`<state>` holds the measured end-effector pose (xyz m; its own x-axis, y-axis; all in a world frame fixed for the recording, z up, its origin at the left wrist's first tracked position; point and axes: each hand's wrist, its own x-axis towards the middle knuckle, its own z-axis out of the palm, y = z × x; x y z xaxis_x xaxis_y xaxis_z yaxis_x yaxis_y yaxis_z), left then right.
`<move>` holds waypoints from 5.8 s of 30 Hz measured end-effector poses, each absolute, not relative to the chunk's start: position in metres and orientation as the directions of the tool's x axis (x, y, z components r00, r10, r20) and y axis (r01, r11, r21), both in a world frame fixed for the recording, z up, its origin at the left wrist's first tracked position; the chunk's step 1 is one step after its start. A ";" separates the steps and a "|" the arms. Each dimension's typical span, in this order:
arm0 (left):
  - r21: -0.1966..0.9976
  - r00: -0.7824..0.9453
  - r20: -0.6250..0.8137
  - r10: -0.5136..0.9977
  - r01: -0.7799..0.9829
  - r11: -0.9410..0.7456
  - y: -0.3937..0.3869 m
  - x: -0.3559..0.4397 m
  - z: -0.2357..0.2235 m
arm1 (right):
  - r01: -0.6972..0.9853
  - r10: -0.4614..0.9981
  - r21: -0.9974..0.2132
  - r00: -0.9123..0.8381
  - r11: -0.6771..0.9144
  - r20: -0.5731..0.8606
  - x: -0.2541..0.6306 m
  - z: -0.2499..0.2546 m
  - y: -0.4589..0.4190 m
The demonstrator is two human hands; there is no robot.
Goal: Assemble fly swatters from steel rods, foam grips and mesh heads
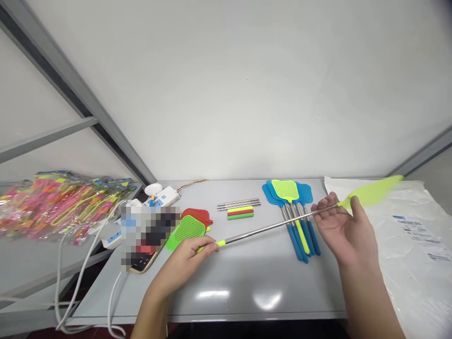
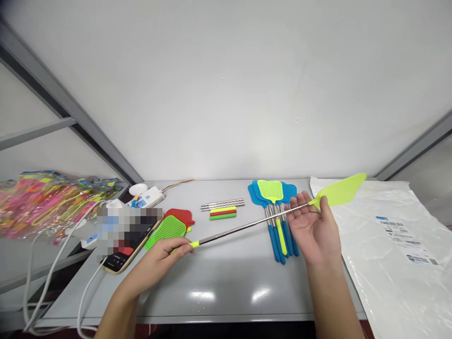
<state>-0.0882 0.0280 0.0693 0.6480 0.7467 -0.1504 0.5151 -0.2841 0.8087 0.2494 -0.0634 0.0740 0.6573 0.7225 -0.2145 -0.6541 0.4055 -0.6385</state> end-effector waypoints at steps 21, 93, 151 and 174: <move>0.881 0.625 -0.175 0.760 0.445 -0.163 0.007 -0.064 0.064 | -0.795 0.867 -0.548 0.444 0.262 -0.228 0.168 0.065 -0.038; 0.804 0.116 0.111 0.987 -0.594 -0.020 -0.100 0.018 0.053 | 0.770 0.954 -0.638 0.213 -0.030 0.212 0.121 0.048 -0.211; 0.667 0.470 0.364 0.804 0.472 -0.577 -0.008 -0.046 0.001 | 0.951 0.936 -0.080 -0.309 0.300 -0.167 0.168 0.055 0.122; 0.295 0.407 0.264 0.874 0.829 -0.475 0.012 -0.026 0.015 | 0.919 0.927 -0.161 -0.372 0.359 -0.058 0.166 0.042 0.123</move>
<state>-0.0261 0.0121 0.0151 0.4070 0.8744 0.2643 0.8289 -0.4751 0.2953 0.1661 0.1226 0.0423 -0.3717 0.9265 -0.0579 0.9195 0.3588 -0.1607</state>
